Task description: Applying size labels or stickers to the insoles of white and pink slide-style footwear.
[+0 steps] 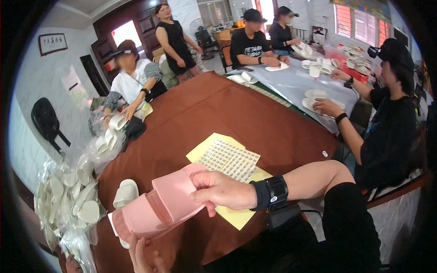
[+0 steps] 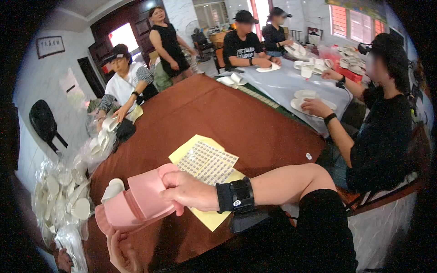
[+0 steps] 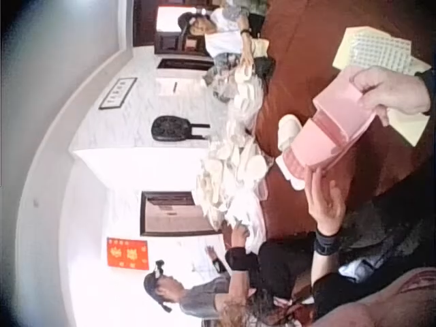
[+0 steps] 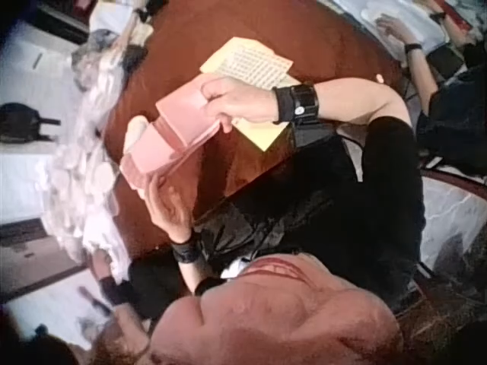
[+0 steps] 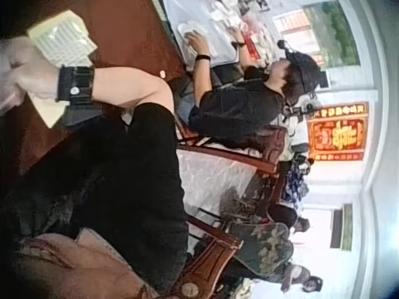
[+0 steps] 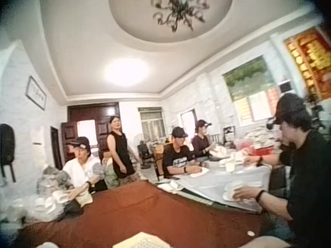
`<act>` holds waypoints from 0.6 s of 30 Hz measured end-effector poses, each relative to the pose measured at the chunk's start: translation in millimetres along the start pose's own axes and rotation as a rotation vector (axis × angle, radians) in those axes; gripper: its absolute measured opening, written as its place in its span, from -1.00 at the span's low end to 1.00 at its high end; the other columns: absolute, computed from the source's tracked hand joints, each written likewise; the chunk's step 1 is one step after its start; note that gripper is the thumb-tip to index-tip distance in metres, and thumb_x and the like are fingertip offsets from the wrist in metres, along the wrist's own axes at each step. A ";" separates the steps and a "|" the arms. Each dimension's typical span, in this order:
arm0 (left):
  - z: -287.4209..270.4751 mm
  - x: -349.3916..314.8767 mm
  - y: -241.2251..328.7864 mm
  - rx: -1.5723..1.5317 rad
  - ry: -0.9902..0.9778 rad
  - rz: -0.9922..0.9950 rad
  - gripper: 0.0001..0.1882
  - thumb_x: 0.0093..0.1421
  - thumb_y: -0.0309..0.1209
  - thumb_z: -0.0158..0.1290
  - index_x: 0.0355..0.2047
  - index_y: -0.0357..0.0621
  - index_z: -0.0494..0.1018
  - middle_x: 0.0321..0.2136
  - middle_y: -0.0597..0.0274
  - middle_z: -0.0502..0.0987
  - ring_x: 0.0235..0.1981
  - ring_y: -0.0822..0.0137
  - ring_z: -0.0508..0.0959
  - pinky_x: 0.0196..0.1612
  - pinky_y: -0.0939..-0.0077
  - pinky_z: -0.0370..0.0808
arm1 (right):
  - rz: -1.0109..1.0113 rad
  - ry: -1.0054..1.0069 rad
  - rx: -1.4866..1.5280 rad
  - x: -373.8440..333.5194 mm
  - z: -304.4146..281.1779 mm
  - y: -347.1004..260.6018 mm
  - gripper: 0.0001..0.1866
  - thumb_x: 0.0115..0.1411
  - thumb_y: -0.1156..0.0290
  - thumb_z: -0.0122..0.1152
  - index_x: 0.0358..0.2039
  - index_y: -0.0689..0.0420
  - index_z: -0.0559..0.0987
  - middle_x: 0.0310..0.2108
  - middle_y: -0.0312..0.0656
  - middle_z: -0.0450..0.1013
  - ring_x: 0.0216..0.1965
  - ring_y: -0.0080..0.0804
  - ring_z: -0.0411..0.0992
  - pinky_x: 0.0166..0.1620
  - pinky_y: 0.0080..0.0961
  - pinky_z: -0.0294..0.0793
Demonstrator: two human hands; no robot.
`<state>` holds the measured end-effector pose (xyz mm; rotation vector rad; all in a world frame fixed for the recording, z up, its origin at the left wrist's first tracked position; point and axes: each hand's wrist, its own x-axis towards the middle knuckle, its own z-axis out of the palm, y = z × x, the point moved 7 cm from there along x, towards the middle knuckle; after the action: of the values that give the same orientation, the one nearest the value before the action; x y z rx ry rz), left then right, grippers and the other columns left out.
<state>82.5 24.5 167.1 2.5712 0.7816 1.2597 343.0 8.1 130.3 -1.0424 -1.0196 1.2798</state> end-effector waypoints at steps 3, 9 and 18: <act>-0.9 13.6 12.5 -0.074 -0.007 0.070 -0.62 0.24 -0.57 -0.03 0.07 -0.39 0.37 0.06 -0.16 0.39 -0.10 0.07 0.53 -0.01 0.25 0.50 | -0.022 -0.007 0.031 -7.9 -0.1 -6.4 -0.86 0.30 0.44 0.05 -0.28 0.27 0.45 -0.38 -0.25 0.41 -0.60 -0.57 0.43 -0.54 -0.67 0.46; -10.7 40.0 24.0 0.057 0.026 0.141 -0.60 0.24 -0.54 0.00 0.09 -0.39 0.36 0.05 -0.17 0.43 -0.03 0.00 0.51 0.08 0.24 0.42 | -0.154 -0.029 0.144 -24.3 -2.1 -33.4 -0.84 0.30 0.41 0.09 -0.27 0.26 0.44 -0.38 -0.25 0.42 -0.61 -0.59 0.43 -0.54 -0.65 0.47; -29.2 78.3 9.5 -0.032 0.075 -0.049 -0.46 0.42 -0.23 -0.15 0.24 -0.42 0.19 0.21 -0.13 0.29 0.20 0.09 0.32 0.24 0.28 0.22 | -0.140 -0.022 0.111 -46.0 -14.6 -50.1 -0.84 0.28 0.39 0.13 -0.27 0.25 0.47 -0.45 -0.29 0.40 -0.60 -0.63 0.43 -0.53 -0.70 0.42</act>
<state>103.0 55.6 242.5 2.4771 0.8264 1.3496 367.3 -39.0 175.3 -0.8594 -1.0090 1.2213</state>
